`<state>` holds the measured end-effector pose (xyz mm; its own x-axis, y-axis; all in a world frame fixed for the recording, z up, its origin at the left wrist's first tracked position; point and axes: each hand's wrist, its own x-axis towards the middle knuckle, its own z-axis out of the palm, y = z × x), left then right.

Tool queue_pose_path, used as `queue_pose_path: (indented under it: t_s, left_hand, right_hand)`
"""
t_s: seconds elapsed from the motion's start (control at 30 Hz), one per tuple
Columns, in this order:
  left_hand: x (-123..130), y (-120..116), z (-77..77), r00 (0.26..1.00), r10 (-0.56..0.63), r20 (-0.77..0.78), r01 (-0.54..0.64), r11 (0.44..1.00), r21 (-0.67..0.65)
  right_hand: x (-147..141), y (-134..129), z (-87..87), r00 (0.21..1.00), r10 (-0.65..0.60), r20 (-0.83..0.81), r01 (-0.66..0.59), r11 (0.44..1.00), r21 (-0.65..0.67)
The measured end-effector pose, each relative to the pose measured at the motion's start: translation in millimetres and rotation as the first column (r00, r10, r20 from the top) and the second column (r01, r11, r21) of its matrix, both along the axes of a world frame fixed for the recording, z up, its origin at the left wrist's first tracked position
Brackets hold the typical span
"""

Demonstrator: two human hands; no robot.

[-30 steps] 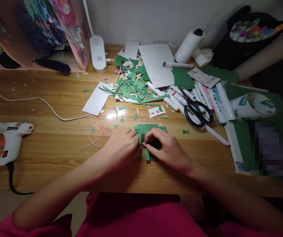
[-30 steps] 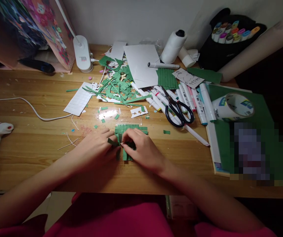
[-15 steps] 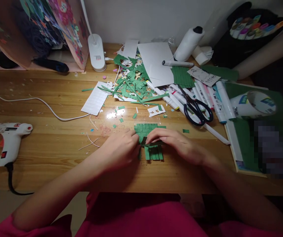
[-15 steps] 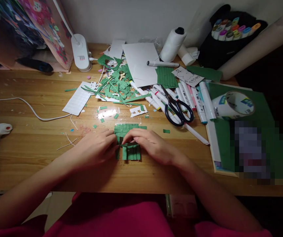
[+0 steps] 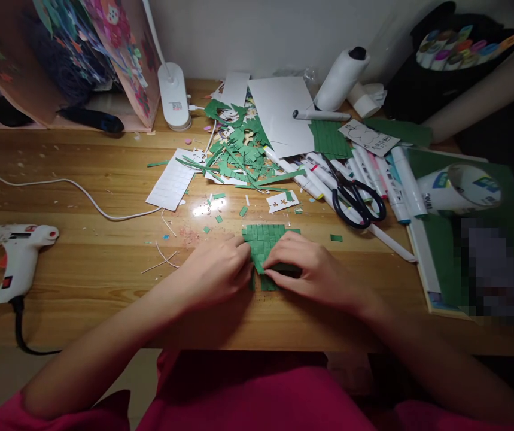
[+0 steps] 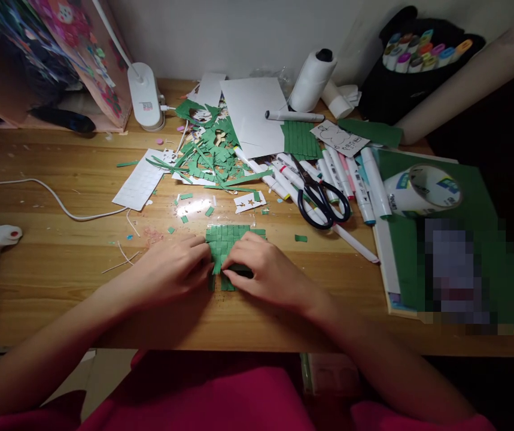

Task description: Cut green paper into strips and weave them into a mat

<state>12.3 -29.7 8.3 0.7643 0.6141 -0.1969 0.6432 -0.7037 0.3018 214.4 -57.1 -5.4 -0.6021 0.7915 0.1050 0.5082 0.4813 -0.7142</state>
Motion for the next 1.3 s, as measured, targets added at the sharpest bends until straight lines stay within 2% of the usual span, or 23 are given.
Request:
queue_pose_path:
  t_s: [0.27,0.5,0.57,0.67,0.8,0.9,0.97,1.03,1.13,1.3]
  left_hand:
    - [-1,1,3.9,0.999,0.005,-0.039,-0.005,1.000,0.010]
    - [-12,6,17.9,0.997,0.030,-0.077,-0.040,0.991,-0.129]
    - [-14,8,21.0,0.991,0.060,-0.122,-0.079,0.984,-0.161]
    - [-16,11,22.3,0.976,0.140,-0.166,-0.164,0.977,-0.139]
    - [-17,13,19.9,0.974,0.189,-0.128,-0.202,0.975,-0.095]
    - [-13,9,16.4,0.987,0.163,0.013,-0.162,0.985,-0.052]
    - [-7,5,12.5,0.985,0.074,0.156,-0.073,0.997,-0.012]
    - [-1,0,7.3,0.971,-0.033,0.237,0.030,0.999,0.016]
    - [6,-5,-0.4,0.981,-0.096,0.166,0.090,0.995,0.042]
    - [6,-7,-3.3,0.994,-0.086,0.071,0.084,0.996,0.028]
  right_hand:
    - [-2,-1,-2.2,0.999,-0.040,0.033,0.037,0.997,0.069]
    - [0,-1,-3.9,0.998,-0.018,0.065,0.012,0.995,0.100]
    - [1,-1,-4.5,0.997,-0.017,0.071,0.010,0.995,0.101]
    - [2,-2,-4.9,0.996,-0.010,0.085,0.001,0.993,0.114]
    - [2,-2,-3.8,0.994,-0.013,0.108,-0.001,0.991,0.134]
    - [2,-2,-2.7,0.992,-0.019,0.126,0.001,0.989,0.145]
    - [2,-3,-2.4,0.991,-0.017,0.135,-0.003,0.989,0.151]
    - [3,-3,-2.4,0.990,-0.015,0.141,-0.008,0.988,0.156]
    - [3,-2,-2.3,0.990,-0.011,0.140,-0.011,0.988,0.151]
    - [5,0,1.4,0.998,-0.022,0.065,0.019,0.999,0.046]
